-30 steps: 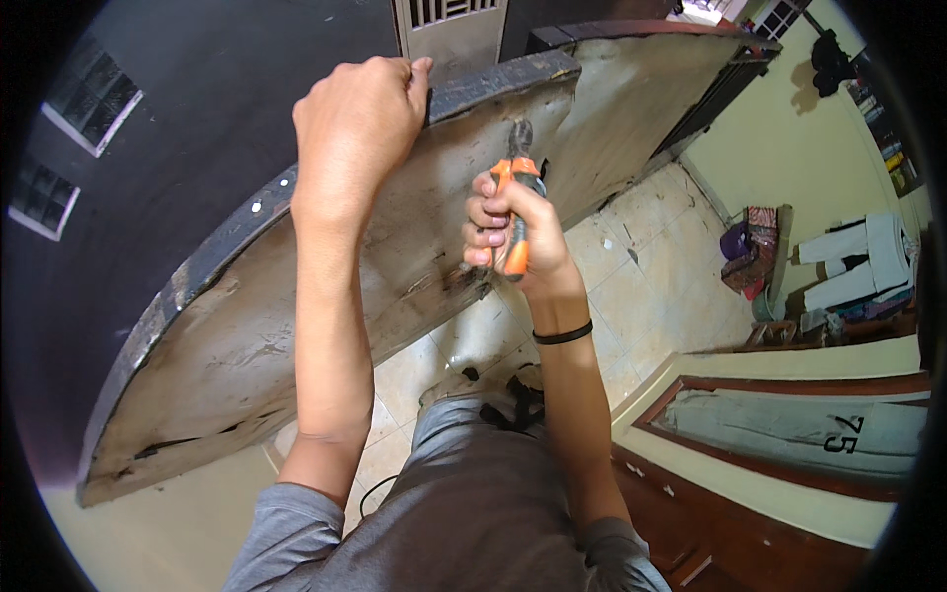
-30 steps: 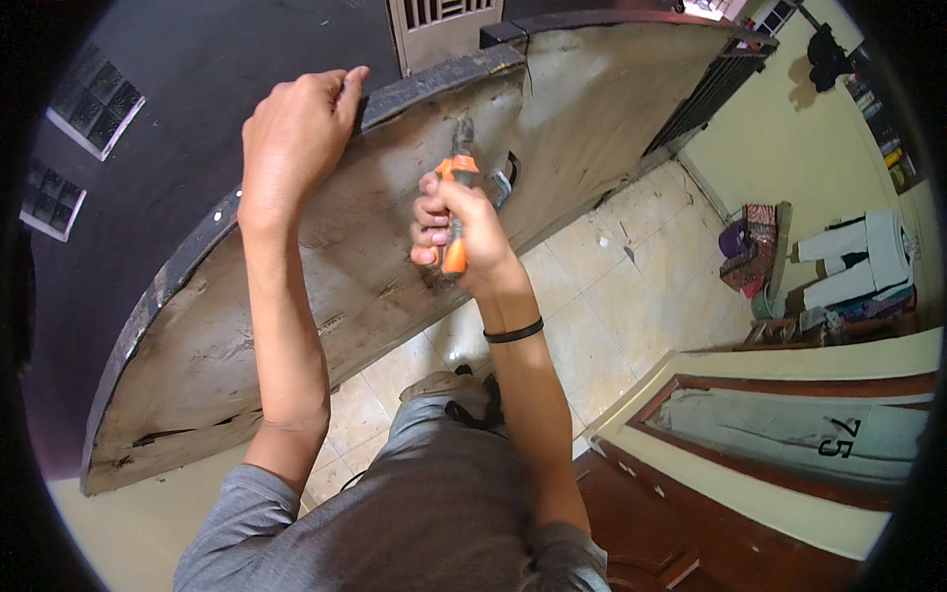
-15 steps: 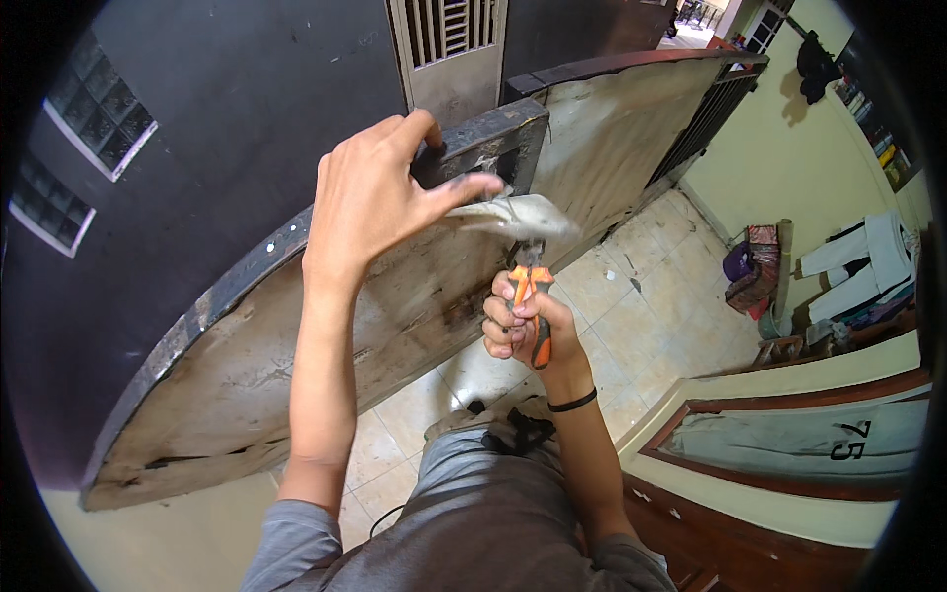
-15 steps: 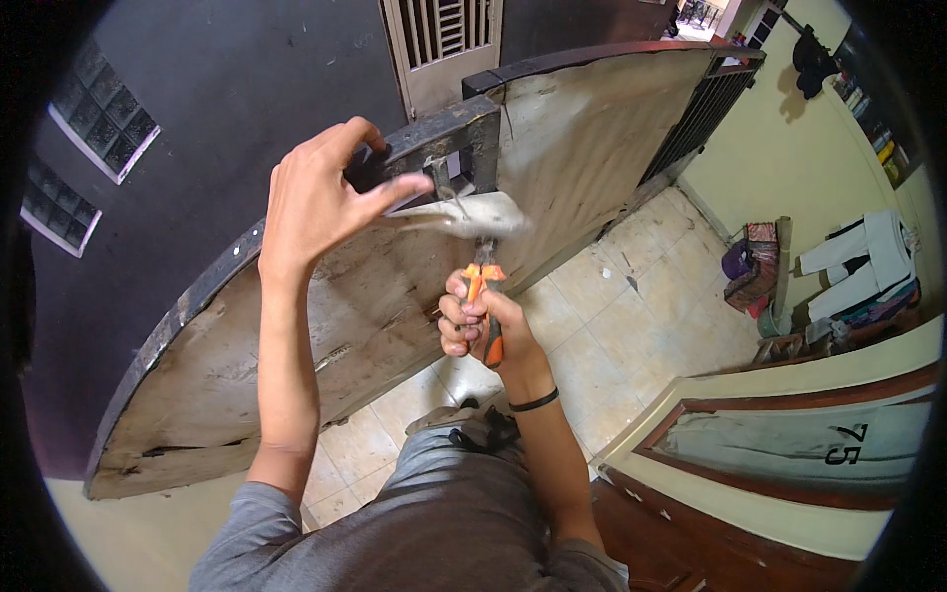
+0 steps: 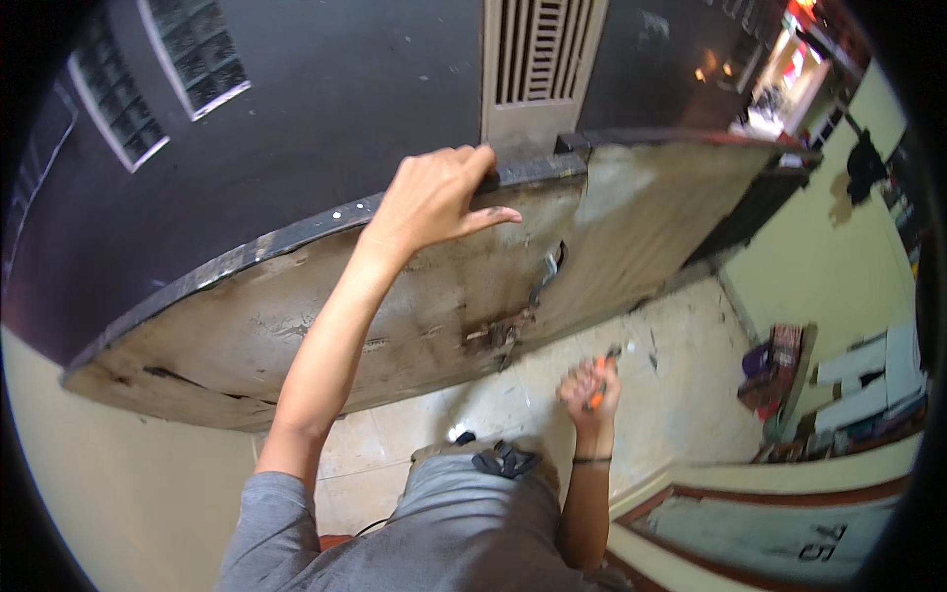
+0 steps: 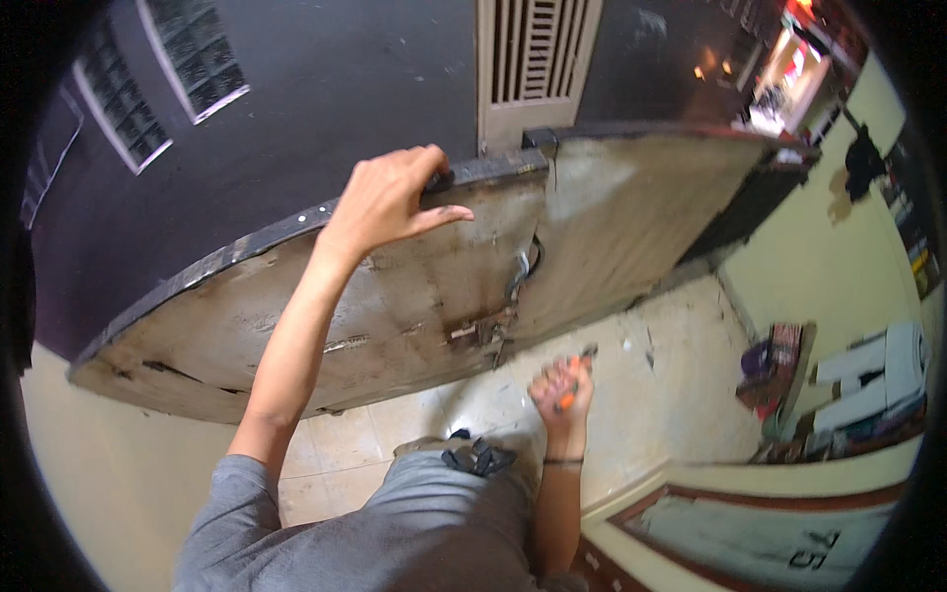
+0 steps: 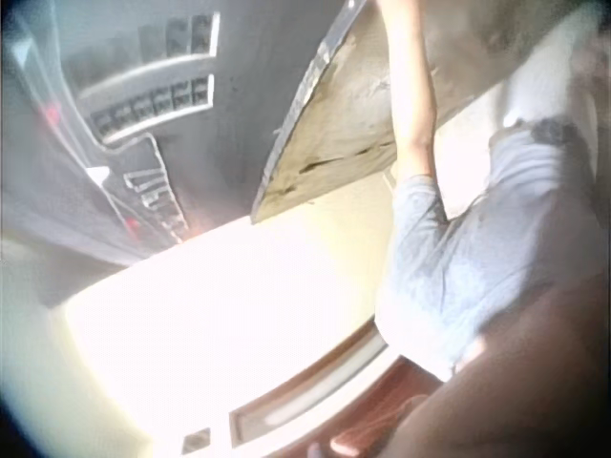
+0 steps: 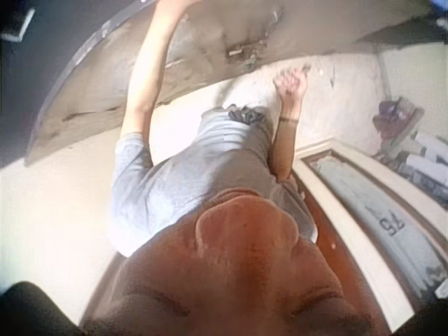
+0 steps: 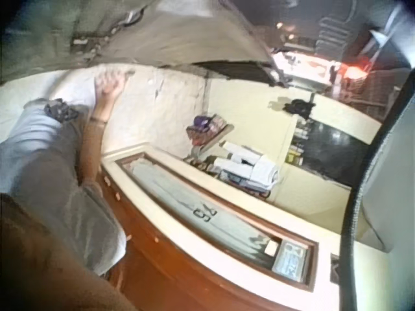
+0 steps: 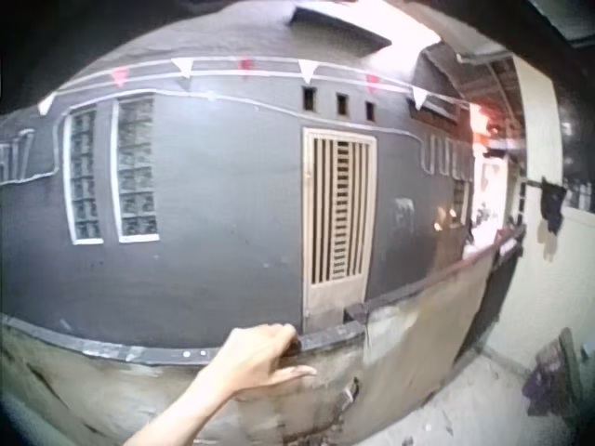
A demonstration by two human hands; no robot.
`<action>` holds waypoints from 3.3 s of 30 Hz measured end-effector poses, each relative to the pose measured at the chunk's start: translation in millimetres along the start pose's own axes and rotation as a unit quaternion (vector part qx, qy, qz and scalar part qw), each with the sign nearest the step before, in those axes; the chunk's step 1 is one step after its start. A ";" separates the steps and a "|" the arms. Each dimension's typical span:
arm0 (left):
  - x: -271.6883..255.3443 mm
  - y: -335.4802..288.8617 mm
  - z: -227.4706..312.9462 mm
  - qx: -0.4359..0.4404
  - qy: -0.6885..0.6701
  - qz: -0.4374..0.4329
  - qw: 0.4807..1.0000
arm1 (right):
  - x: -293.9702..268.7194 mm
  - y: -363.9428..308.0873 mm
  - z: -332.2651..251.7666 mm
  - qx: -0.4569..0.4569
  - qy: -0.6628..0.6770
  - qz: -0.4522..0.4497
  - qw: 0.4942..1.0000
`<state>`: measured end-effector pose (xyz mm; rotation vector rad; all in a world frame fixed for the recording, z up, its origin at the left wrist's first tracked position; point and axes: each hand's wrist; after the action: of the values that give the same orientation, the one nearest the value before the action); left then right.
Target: The person uses pliers to pull out and remove pieces of wire from the frame of a wooden gate, then pulls away a loose piece of sheet material from the same gate.
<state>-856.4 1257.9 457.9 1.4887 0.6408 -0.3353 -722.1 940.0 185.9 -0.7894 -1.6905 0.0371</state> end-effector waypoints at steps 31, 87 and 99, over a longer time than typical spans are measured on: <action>-87.5 -348.0 269.1 -0.710 -0.557 0.416 0.110 | -12.6 -131.2 34.6 0.335 -0.305 0.021 0.891; -168.6 -116.4 -139.2 -0.375 0.193 -0.108 0.900 | 160.4 137.3 115.3 -0.334 -0.658 0.336 0.585; -167.4 -119.8 -141.5 -0.365 0.160 -0.100 0.912 | 170.1 137.6 119.9 -0.401 -0.641 0.338 0.561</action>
<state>-1085.2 1358.0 464.0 0.7558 1.0484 0.0132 -772.1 1178.8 237.8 -2.5557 -2.6189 0.5235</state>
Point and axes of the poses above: each hand's wrist, its own y-axis towards the middle knuckle, its own x-axis out of the palm, z = x × y, and after that the axes turned 12 degrees about z, right-handed
